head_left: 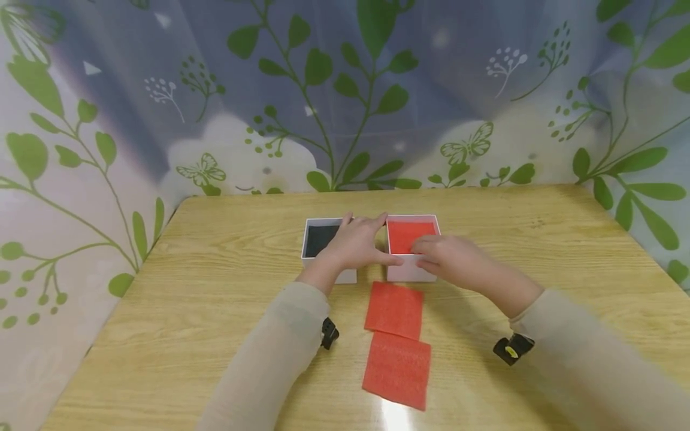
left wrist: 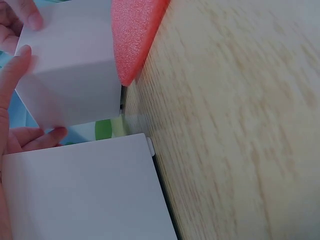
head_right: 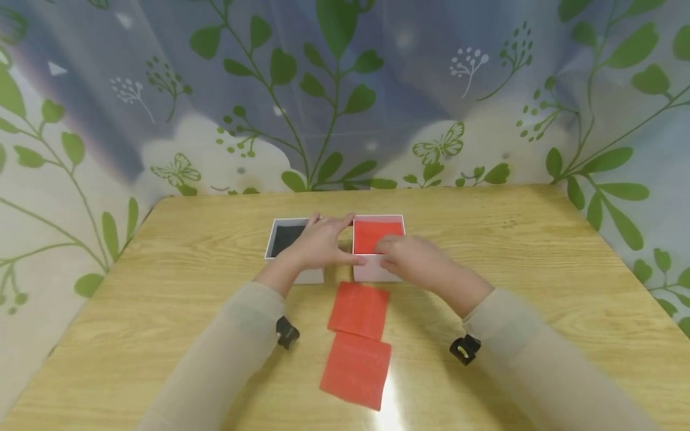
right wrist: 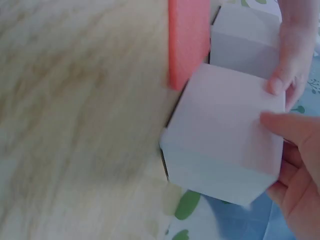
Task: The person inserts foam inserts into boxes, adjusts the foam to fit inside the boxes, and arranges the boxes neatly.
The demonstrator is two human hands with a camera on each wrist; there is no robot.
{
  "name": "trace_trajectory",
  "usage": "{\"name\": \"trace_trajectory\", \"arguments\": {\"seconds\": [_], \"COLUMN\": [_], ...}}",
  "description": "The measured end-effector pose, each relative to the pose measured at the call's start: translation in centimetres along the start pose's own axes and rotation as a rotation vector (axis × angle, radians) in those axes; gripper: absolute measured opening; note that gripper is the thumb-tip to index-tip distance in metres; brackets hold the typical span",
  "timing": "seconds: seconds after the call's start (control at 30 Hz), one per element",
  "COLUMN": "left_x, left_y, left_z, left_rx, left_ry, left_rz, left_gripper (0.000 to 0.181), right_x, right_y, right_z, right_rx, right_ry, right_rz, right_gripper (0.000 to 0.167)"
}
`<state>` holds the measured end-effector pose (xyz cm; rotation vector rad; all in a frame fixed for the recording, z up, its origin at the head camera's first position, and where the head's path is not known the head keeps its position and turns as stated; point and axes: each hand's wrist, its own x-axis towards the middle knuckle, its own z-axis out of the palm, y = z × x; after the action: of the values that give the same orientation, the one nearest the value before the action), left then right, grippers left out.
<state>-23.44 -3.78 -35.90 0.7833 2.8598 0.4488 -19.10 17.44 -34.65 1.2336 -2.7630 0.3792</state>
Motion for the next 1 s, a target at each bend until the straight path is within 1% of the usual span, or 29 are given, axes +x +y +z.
{"name": "trace_trajectory", "arguments": {"seconds": [0.13,0.27,0.37,0.47,0.53,0.63,0.7,0.83,1.0], "left_x": [-0.1,-0.1,-0.1,-0.1,-0.1,-0.1,-0.1,0.0,0.1], "left_y": [0.0,-0.1,-0.2,-0.2,-0.2,-0.2,-0.3,-0.2,-0.1], "left_z": [-0.1,-0.1,0.1,0.1,0.2,0.2,0.2,0.2,0.1], "left_rx": [0.004,0.014,0.011,0.005,0.006,0.012,0.016,0.020,0.023], "left_ry": [-0.001,-0.005,-0.003,-0.001,0.000,-0.002,-0.001,0.005,-0.003], "left_rz": [0.000,-0.009,-0.004,0.003,-0.001,-0.008,-0.003,0.014,0.008], "left_gripper": [0.103,0.103,0.102,0.102,0.102,0.101,0.100,0.100,0.100], "right_x": [0.2,0.5,0.7,0.8,1.0,1.3,1.5,1.6,1.6], "right_y": [-0.1,-0.3,-0.3,-0.3,-0.2,-0.2,-0.2,0.0,0.1], "right_z": [0.4,0.7,1.0,1.2,1.3,1.6,1.7,1.8,1.8], "right_rx": [0.016,0.025,0.040,0.048,0.051,0.041,0.036,0.047,0.054], "right_ry": [0.007,0.020,0.036,0.048,0.046,0.033,0.030,0.035,0.037], "right_rz": [0.026,0.000,-0.022,-0.014,-0.010,-0.030,-0.047,-0.056,-0.065], "right_gripper": [0.016,0.019,0.020,0.018,0.019,0.024,0.026,0.027,0.028]}}
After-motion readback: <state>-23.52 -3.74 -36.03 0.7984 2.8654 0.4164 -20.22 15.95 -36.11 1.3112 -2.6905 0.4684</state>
